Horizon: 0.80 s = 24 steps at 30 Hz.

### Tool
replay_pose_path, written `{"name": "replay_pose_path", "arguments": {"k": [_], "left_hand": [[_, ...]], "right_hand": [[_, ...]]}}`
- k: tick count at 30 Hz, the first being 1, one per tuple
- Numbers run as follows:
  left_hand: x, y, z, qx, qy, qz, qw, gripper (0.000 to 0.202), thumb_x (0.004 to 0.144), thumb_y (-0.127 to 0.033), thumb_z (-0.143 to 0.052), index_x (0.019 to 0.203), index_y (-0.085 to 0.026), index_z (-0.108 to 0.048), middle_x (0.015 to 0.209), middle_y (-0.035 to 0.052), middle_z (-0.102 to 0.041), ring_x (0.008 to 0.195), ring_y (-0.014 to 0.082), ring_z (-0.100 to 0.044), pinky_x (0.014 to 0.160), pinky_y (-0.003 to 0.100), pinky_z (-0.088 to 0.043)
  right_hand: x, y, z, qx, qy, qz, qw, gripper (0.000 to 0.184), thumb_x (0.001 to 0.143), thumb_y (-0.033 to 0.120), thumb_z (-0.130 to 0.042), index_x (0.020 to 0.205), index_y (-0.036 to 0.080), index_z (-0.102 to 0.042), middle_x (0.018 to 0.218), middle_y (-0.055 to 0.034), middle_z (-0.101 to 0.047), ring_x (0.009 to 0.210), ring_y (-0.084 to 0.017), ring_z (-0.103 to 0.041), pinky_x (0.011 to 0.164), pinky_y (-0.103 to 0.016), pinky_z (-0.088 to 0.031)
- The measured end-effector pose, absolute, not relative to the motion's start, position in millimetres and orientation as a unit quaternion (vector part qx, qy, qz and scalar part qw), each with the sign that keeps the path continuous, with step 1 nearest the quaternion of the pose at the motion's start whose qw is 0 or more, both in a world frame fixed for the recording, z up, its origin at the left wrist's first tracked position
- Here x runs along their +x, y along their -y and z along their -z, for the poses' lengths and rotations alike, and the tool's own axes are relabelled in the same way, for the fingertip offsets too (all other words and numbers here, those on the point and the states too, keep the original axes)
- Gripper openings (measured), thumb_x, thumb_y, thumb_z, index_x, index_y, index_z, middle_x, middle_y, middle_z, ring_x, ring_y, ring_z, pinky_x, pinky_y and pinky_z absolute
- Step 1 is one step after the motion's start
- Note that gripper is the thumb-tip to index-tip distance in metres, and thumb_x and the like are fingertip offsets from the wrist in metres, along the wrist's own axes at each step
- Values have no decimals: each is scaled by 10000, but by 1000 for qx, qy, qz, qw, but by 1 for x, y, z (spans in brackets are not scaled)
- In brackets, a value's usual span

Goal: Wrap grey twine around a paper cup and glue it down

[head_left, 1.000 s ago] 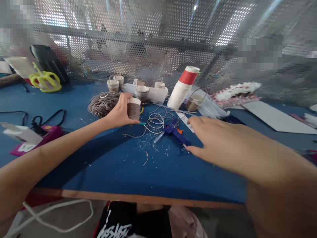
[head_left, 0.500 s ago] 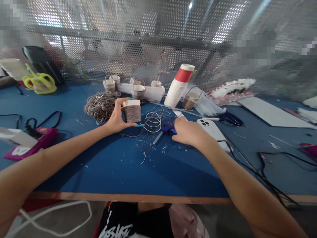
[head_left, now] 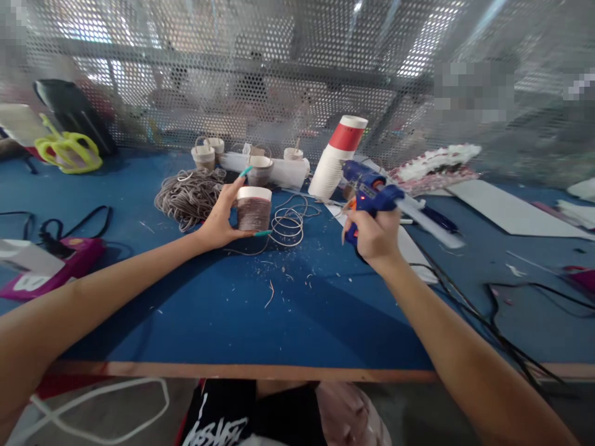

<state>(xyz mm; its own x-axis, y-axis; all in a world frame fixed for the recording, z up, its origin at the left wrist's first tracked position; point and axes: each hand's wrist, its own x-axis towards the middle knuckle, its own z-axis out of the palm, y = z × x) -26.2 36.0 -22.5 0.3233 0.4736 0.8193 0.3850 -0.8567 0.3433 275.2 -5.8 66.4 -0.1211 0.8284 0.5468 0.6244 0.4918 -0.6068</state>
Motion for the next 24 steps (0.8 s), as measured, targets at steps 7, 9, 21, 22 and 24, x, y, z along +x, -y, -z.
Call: {"name": "replay_pose_path", "arguments": {"k": [7, 9, 21, 22, 24], "left_hand": [[-26, -31, 15, 818, -289, -496, 32, 992, 659, -532, -871, 1464, -242, -369, 1332, 158, -505, 1250, 331, -557, 989, 485, -569], [-26, -29, 13, 823, -281, -494, 8, 990, 627, -549, -884, 1430, -227, -403, 1310, 152, -527, 1242, 327, -555, 993, 485, -564], [-22, -22, 4, 845, -271, -460, -32, 969, 625, -650, -841, 1390, -230, -422, 1277, 142, -618, 1169, 312, -614, 970, 487, -548], [-22, -22, 4, 844, -274, -461, -29, 971, 623, -664, -835, 1387, -228, -425, 1277, 142, -620, 1171, 313, -614, 974, 488, -546], [-22, -22, 4, 845, -276, -458, -26, 966, 629, -685, -820, 1381, -223, -428, 1282, 147, -619, 1182, 314, -612, 983, 490, -540]], "right_hand": [[248, 26, -66, -280, 612, -535, 511, 423, 751, 614, -734, 701, 208, -624, 442, 79, -503, 237, -55, -326, 253, -236, -336], [245, 29, -63, -285, 610, -565, 478, 443, 698, 614, -794, 693, 201, -633, 455, 70, -539, 245, -50, -351, 251, -225, -353], [242, 32, -43, -413, 613, -563, 370, 334, 746, 414, -737, 528, 194, -613, 314, 89, -395, 232, -39, -309, 251, -187, -334], [242, 32, -43, -415, 613, -563, 367, 326, 744, 408, -734, 531, 195, -612, 311, 91, -389, 232, -42, -314, 248, -188, -330], [242, 31, -42, -418, 616, -559, 365, 320, 747, 402, -727, 533, 194, -613, 307, 93, -381, 234, -47, -325, 247, -191, -326]]}}
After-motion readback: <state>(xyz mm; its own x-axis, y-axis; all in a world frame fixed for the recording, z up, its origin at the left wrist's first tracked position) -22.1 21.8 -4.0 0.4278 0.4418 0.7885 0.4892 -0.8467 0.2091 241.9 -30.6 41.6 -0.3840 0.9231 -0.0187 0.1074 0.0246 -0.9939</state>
